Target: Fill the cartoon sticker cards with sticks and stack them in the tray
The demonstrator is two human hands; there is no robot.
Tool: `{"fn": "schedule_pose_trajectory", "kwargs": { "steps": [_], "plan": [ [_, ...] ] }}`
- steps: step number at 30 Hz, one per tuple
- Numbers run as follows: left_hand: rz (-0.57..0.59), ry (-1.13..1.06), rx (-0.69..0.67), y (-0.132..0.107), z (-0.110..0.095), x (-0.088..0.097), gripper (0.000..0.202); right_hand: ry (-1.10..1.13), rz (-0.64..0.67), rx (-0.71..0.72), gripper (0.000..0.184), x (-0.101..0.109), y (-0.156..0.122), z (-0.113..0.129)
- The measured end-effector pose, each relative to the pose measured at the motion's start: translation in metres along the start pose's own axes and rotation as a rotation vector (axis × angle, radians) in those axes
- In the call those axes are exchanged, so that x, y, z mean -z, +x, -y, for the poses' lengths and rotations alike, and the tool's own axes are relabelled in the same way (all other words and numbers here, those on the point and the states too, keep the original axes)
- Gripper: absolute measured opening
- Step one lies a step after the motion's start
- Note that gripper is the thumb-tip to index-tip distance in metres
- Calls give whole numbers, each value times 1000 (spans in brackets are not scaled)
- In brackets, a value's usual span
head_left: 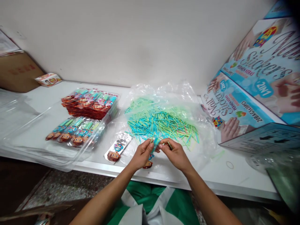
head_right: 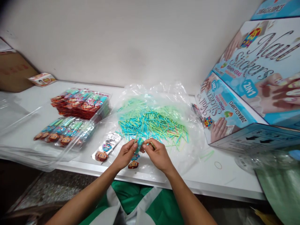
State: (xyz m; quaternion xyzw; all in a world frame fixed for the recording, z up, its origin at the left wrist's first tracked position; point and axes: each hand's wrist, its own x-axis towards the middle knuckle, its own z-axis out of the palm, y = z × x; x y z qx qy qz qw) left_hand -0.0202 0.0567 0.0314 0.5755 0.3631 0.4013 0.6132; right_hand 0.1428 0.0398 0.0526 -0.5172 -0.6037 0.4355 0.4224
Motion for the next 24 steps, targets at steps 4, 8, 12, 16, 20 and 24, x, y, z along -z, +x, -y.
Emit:
{"fn": "schedule_pose_trajectory", "kwargs": {
  "steps": [4,8,12,16,20,24],
  "plan": [
    [17,-17,-5,-4,-4,3,45,60,-31,-6,14,0,1,3],
    [74,-100,6,-5,-4,6,56,34,-55,8,13,3,-1,4],
    [77,-119,-2,-4,2,7,61,-21,-132,35,14,6,0,8],
    [46,-104,88,-7,7,6,36,-11,-71,34,15,7,3,14],
    [-37,18,41,-14,-12,18,28,11,-115,29,15,11,4,15],
    [-285,91,-59,-22,-54,75,26,21,-183,-6,17,18,7,9]
  ]
}}
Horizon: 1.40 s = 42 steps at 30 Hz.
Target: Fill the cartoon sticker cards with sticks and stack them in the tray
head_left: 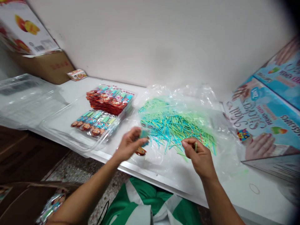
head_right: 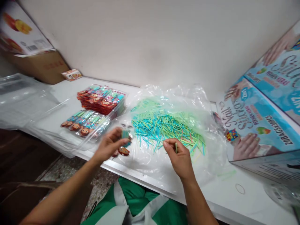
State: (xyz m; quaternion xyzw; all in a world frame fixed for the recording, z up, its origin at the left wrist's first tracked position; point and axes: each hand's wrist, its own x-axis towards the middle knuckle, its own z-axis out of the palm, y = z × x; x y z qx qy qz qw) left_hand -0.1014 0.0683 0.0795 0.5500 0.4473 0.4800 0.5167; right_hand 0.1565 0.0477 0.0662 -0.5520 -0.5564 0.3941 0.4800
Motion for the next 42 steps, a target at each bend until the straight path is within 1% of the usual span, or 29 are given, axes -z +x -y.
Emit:
{"fn": "schedule_pose_trajectory", "kwargs": {
  "steps": [2,4,5,6,8,9,10,12,14,18,20,22,25,28,31,33,34,35,36,37,38,39,40,41,42],
  "plan": [
    [-178,103,-92,11,-17,50,27,-10,-2,-23,19,1,0,-4],
    [-345,236,-171,23,-30,107,31,-31,3,-44,20,2,-1,-7],
    [-411,308,-177,29,-33,136,34,-45,6,-56,21,2,-2,-9],
    [-452,375,-148,34,-35,164,37,-60,9,-68,22,2,-3,-11],
    [-559,507,-34,43,-35,213,55,-88,20,-92,22,2,-5,-14],
    [-585,584,39,47,-33,233,59,-102,26,-103,23,2,-5,-16],
    [-583,651,121,50,-29,250,60,-115,35,-113,23,2,-6,-17],
    [-537,792,262,57,-19,274,62,-136,55,-127,24,2,-6,-19],
    [-476,901,349,65,-7,289,65,-156,76,-132,25,2,-6,-19],
    [-433,1012,412,80,14,307,82,-194,82,-128,26,1,-5,-16],
    [-411,1067,439,84,21,313,84,-209,73,-130,27,0,-5,-15],
    [-363,1110,470,83,25,315,73,-223,73,-135,28,0,-4,-15],
    [-266,1156,509,80,29,312,54,-237,84,-140,29,-1,-3,-17],
    [-218,1209,533,80,33,304,48,-241,107,-139,29,-5,-2,-20],
    [-239,1281,541,89,34,299,43,-237,117,-120,28,-8,-3,-19],
    [-287,1328,526,97,28,292,40,-241,119,-117,28,-9,-4,-18],
    [-319,1353,517,100,23,286,40,-233,123,-121,29,-9,-4,-17],
    [-364,1373,486,102,16,275,40,-215,127,-127,31,-9,-5,-18],
    [-410,1383,428,102,8,260,42,-186,136,-136,33,-9,-5,-18],
    [-453,1382,353,99,-1,241,42,-155,147,-147,36,-9,-5,-19],
    [-510,1342,189,92,-9,216,41,-127,158,-159,38,-9,-4,-20],
    [-483,1263,7,84,-16,189,39,-113,172,-172,41,-10,-4,-22],
    [-387,1172,-118,73,-20,159,37,-117,185,-182,42,-11,-3,-23],
    [-252,1100,-188,62,-20,129,34,-136,199,-190,44,-12,-2,-24],
    [-105,1049,-214,51,-15,102,31,-165,204,-188,44,-13,-2,-25]
  ]
}}
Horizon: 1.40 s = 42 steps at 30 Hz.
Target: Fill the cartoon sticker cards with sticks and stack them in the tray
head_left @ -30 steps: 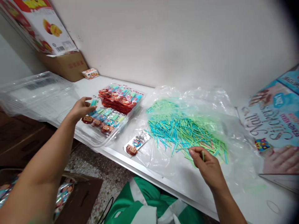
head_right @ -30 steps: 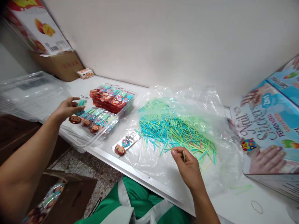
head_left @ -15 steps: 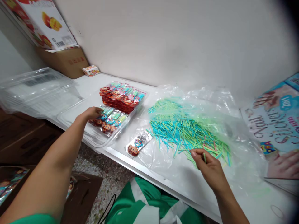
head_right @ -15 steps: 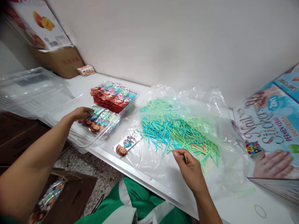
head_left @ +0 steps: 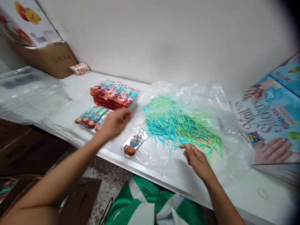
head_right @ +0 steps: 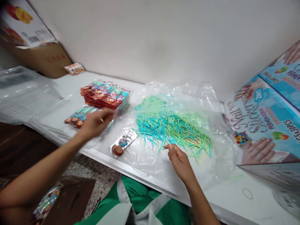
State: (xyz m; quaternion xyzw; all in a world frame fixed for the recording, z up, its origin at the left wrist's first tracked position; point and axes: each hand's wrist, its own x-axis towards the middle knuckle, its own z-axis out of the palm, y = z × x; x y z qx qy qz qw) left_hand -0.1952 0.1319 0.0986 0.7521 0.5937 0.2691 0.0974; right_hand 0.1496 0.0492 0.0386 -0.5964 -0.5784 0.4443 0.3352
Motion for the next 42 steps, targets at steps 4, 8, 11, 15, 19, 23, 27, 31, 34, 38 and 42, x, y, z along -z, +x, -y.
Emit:
{"fn": "schedule_pose_trajectory", "kwargs": {
  "steps": [4,8,11,15,19,23,27,31,34,38,42],
  "plan": [
    [214,85,126,-31,-28,-72,40,-125,-12,65,37,1,-1,-1],
    [199,76,506,-29,8,-113,43,-176,-21,71,30,15,-10,-13],
    [162,-142,624,-23,25,-115,27,-199,-60,47,31,26,-14,-29],
    [113,-256,596,-21,20,-108,19,-233,-49,59,34,25,-8,-41],
    [53,-458,547,-24,5,-99,26,-403,10,80,31,12,5,-45],
    [67,-888,536,-33,-22,-91,30,-670,-2,-14,27,8,12,-55],
    [260,-1266,665,-45,-56,-101,29,-775,-37,-105,28,22,10,-69],
    [394,-1485,826,-53,-81,-127,24,-841,-75,-152,28,46,9,-76],
    [442,-1570,883,-56,-90,-143,21,-852,-73,-148,27,56,11,-74],
    [465,-1596,820,-62,-87,-155,23,-813,34,-70,31,37,16,-64],
    [573,-1509,744,-73,-76,-164,30,-889,74,-121,44,-4,28,-53]
  ]
}}
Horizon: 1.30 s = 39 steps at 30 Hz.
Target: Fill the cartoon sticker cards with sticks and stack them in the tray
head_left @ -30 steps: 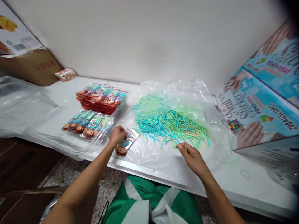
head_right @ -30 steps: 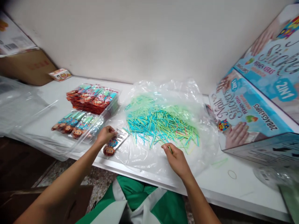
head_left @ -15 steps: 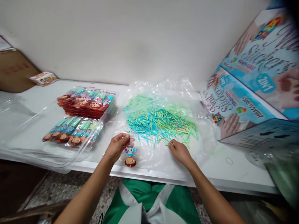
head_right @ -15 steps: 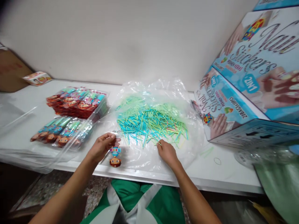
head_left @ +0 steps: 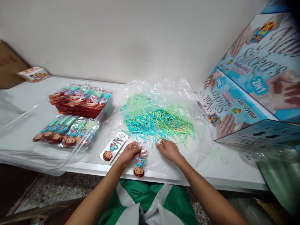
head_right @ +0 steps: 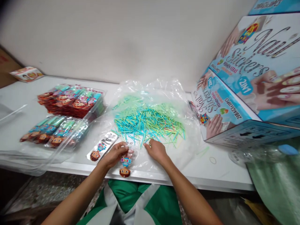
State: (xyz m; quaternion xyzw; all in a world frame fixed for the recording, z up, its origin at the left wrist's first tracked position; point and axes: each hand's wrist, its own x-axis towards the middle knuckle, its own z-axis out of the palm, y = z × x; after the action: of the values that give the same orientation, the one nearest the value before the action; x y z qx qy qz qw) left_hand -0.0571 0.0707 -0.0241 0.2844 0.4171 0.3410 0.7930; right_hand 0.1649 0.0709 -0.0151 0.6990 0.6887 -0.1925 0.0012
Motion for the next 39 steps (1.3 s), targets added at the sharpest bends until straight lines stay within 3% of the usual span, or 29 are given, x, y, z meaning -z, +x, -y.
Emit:
{"fn": "schedule_pose_trajectory", "kwargs": {
  "steps": [5,8,13,15,19,23,29,33,39],
  "plan": [
    [118,81,1,2,11,9,32,-57,-29,-67,43,-5,28,29],
    [112,86,-16,3,12,12,33,-57,-39,-33,40,-5,41,37],
    [83,86,-2,5,12,16,32,-62,-70,18,57,-15,46,56],
    [98,95,-3,5,12,17,31,-95,-80,43,50,-19,46,58],
    [123,95,-26,6,13,20,29,-147,-79,48,34,-14,47,40],
    [97,96,-13,10,16,23,31,-227,-82,78,44,1,48,16],
    [102,54,-5,12,17,23,34,-288,-24,174,27,8,71,21],
    [80,55,-1,9,16,22,34,-245,-46,117,27,10,90,21],
    [64,9,-4,8,14,22,34,-88,-127,-36,29,27,85,-21]
  ]
}}
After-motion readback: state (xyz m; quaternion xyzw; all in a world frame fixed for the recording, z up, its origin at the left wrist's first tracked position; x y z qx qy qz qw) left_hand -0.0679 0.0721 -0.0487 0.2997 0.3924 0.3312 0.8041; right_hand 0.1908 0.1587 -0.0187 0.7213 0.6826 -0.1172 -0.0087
